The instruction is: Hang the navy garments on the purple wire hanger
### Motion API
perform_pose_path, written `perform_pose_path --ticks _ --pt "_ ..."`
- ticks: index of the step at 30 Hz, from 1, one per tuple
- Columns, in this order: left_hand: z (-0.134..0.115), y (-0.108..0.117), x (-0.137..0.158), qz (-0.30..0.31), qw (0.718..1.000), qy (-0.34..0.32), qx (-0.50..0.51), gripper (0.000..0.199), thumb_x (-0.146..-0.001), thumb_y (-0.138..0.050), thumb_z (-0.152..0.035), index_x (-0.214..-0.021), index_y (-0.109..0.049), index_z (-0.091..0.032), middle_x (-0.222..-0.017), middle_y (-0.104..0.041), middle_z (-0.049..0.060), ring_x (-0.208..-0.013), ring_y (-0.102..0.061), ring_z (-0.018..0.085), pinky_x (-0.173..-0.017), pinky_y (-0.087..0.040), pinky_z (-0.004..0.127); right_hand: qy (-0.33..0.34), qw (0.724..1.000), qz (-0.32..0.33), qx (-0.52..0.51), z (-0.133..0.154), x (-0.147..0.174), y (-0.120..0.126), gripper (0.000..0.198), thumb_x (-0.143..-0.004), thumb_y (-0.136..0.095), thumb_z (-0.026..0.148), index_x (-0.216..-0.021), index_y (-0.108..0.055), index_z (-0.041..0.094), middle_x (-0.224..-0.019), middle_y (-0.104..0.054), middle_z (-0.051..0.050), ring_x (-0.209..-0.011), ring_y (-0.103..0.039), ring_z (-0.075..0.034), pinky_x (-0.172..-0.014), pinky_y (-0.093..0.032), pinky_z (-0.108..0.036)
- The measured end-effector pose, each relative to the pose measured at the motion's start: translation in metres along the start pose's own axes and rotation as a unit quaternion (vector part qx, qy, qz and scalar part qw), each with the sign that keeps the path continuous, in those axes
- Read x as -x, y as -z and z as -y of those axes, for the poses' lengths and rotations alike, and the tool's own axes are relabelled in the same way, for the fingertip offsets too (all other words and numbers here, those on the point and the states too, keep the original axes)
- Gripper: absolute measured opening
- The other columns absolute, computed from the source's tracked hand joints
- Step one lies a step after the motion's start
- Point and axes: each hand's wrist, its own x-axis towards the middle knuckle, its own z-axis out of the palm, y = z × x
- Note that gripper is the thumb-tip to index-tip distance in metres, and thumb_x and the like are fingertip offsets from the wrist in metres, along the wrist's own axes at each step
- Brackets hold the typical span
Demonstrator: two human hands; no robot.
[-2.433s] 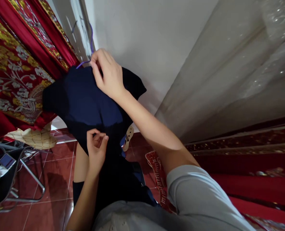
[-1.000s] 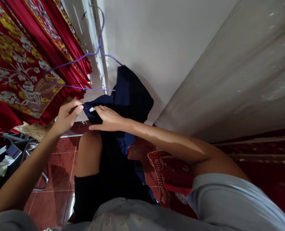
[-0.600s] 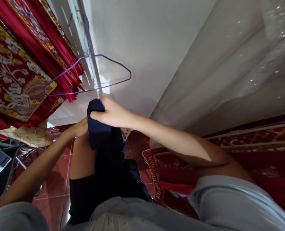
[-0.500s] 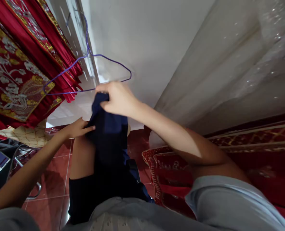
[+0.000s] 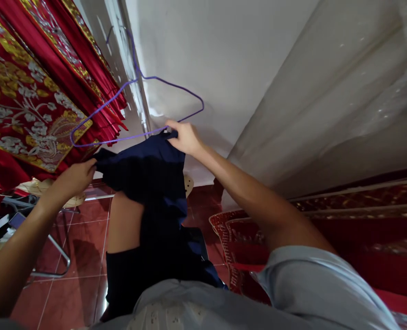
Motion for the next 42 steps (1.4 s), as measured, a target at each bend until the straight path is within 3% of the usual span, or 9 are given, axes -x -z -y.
perform_pose_path --ticks 4,10,18,22,25,29,34,39,42 --pt "-0.026 0.011 0.004 -0.177 0.983 -0.041 0.011 0.021 -0.092 -0.043 -0.024 -0.098 -0.063 -0.022 -0.089 -0.071 0.012 -0.08 -0.069 0.031 -0.072 -0.046 0.037 0.015 0.998 -0.052 0.042 -0.011 0.02 0.022 0.047 -0.078 -0.061 0.02 -0.123 -0.071 0.021 -0.094 -0.074 -0.005 -0.086 -0.07 -0.026 -0.083 -0.055 -0.041" --pt "-0.04 0.038 0.003 -0.243 0.969 -0.017 0.029 0.027 -0.091 -0.045 -0.027 -0.065 -0.047 -0.022 -0.059 -0.052 0.005 -0.062 -0.056 0.023 -0.065 -0.042 0.033 0.085 0.994 -0.063 0.005 -0.02 0.018 0.028 0.042 -0.077 -0.057 0.016 -0.115 -0.075 0.019 -0.11 -0.077 -0.008 -0.099 -0.073 -0.027 -0.09 -0.055 -0.041" --pt "-0.046 0.061 -0.066 -0.343 0.915 -0.114 0.18 0.014 -0.097 -0.056 -0.02 -0.111 -0.057 -0.02 -0.097 -0.067 0.003 -0.089 -0.061 0.019 -0.093 -0.049 0.037 -0.028 0.978 -0.109 -0.175 0.032 0.021 -0.006 0.024 -0.091 -0.056 0.038 -0.075 -0.063 0.022 -0.078 -0.066 -0.006 -0.083 -0.066 -0.025 -0.086 -0.057 -0.045" --pt "-0.047 0.063 -0.091 -0.339 0.909 -0.164 0.18 0.022 -0.1 -0.055 -0.03 -0.118 -0.059 -0.02 -0.104 -0.069 0.004 -0.099 -0.062 0.021 -0.099 -0.047 0.041 -0.002 0.978 -0.118 -0.173 0.054 0.025 0.002 0.029 -0.091 -0.056 0.035 -0.116 -0.067 0.023 -0.119 -0.069 -0.01 -0.111 -0.065 -0.029 -0.103 -0.052 -0.051" --pt "-0.042 0.063 -0.088 -0.306 0.92 -0.163 0.185 0.024 -0.098 -0.052 -0.041 -0.106 -0.066 -0.023 -0.108 -0.07 0.001 -0.107 -0.061 0.024 -0.102 -0.042 0.041 -0.051 0.961 -0.227 -0.149 0.047 0.028 0.017 0.064 -0.091 -0.057 0.037 -0.151 -0.039 0.026 -0.145 -0.055 -0.014 -0.115 -0.065 -0.029 -0.098 -0.054 -0.048" --pt "-0.038 0.065 -0.075 -0.276 0.922 -0.155 0.222 0.028 -0.092 -0.053 -0.049 -0.099 -0.067 -0.026 -0.1 -0.07 -0.001 -0.108 -0.061 0.024 -0.099 -0.04 0.04 -0.134 0.915 -0.338 -0.175 0.014 0.019 0.03 0.094 -0.085 -0.065 0.04 -0.161 -0.014 0.019 -0.106 -0.071 -0.011 -0.081 -0.071 -0.023 -0.074 -0.058 -0.039" --pt "-0.035 0.071 -0.068 -0.284 0.927 -0.148 0.194 0.035 -0.093 -0.048 -0.051 -0.102 -0.068 -0.024 -0.103 -0.072 -0.001 -0.109 -0.062 0.023 -0.094 -0.041 0.039 -0.144 0.943 -0.204 -0.22 -0.011 -0.002 0.054 0.041 -0.08 -0.075 0.046 -0.109 -0.073 0.016 -0.078 -0.07 -0.003 -0.077 -0.071 -0.021 -0.074 -0.059 -0.039" --pt "-0.023 0.074 -0.071 -0.366 0.896 -0.148 0.202 0.046 -0.089 -0.056 -0.059 -0.113 -0.066 -0.02 -0.119 -0.07 0.002 -0.112 -0.06 0.022 -0.094 -0.043 0.039 -0.242 0.927 -0.007 -0.286 0.0 0.006 0.095 0.026 -0.077 -0.083 0.038 -0.077 -0.073 0.014 -0.073 -0.071 -0.006 -0.07 -0.069 -0.019 -0.072 -0.06 -0.04" --pt "-0.021 0.066 -0.08 -0.372 0.893 -0.115 0.224 0.063 -0.087 -0.058 -0.064 -0.126 -0.059 -0.014 -0.12 -0.069 0.006 -0.112 -0.061 0.02 -0.085 -0.043 0.036 -0.222 0.952 -0.041 -0.208 0.007 0.016 0.095 0.04 -0.098 -0.058 0.052 -0.088 -0.073 0.016 -0.087 -0.073 -0.01 -0.081 -0.072 -0.022 -0.077 -0.06 -0.042"
